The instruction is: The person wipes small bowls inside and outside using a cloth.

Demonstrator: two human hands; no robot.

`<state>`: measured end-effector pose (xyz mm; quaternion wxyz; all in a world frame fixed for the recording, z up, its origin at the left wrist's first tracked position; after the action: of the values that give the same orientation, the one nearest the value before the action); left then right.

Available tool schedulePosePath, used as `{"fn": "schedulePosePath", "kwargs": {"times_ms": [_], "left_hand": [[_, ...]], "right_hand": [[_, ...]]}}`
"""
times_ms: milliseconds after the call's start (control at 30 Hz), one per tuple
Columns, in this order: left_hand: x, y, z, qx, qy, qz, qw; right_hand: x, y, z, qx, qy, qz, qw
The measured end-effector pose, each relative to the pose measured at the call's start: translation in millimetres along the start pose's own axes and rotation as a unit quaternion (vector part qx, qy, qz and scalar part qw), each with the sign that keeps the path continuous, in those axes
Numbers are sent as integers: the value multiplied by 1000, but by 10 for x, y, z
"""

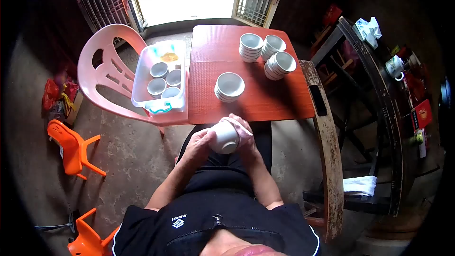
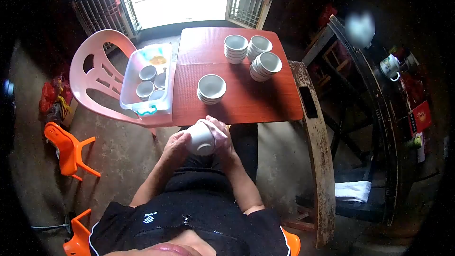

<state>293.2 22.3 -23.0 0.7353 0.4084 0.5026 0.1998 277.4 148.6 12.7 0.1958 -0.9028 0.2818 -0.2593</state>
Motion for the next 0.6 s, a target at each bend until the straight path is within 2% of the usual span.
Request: {"fn": "schedulePosePath", "kwargs": {"times_ms": [33, 67, 100, 133, 167, 200, 233, 267, 300, 333, 367, 400, 433, 500, 533, 567, 600], "left_hand": [[27, -36, -18, -15, -5, 30, 999], [71, -81, -40, -18, -19, 26, 999], [104, -118, -49, -23, -33, 22, 999], [100, -120, -48, -23, -44, 19, 999], [94, -120, -50, -23, -57, 16, 998], [93, -110, -66, -22, -69, 15, 997], [98, -90, -95, -19, -79, 16, 997], [77, -11, -91, -57, -74, 82, 992], [101, -3, -97, -12, -111, 166, 980], [86, 70, -91, -4, -116, 229, 967], [66, 140, -77, 4, -121, 290, 949], [86, 43, -123, 66, -113, 316, 940], [68, 31, -138, 40, -104, 347, 931], [45, 18, -141, -14, -81, 412, 908], [0, -94, -183, -17, -52, 404, 913], [-71, -41, -160, -14, -52, 367, 929], [-70, -149, -162, -38, -49, 320, 946]], "right_hand": [[58, -28, 36, -25, -6, 62, 998], [13, 51, 36, 43, -5, 68, 997], [-251, 88, 73, 47, 157, -133, 978], [-413, 194, 129, 49, 308, -326, 892], [-438, 337, 209, 46, 438, -499, 746], [-245, 205, -15, 55, 449, -461, 763], [-131, 58, -242, 112, 245, -288, 919], [37, 4, -405, 153, 170, -265, 937], [248, -58, -546, 193, 94, -240, 947], [334, -93, -605, 186, 63, -223, 955], [347, -116, -604, 158, 87, -206, 962], [347, -120, -555, 129, 64, -168, 975], [336, -108, -478, 99, 40, -129, 986], [276, -95, -223, -19, 169, -146, 975], [345, -51, -134, -29, 145, -129, 980], [325, 57, -19, -53, 210, -198, 956], [321, 73, 13, -63, 200, -183, 961]]}}
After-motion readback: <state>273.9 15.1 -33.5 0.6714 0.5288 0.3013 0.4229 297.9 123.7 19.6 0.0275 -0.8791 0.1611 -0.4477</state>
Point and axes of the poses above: each hand's wrist, its own z-axis away from the middle knuckle, its own y-axis out of the palm, x = y × z, the point moved 8 cm from there along -z, towards the middle knuckle, and after that the axes turned 12 degrees about z, right-handed, at the moved point
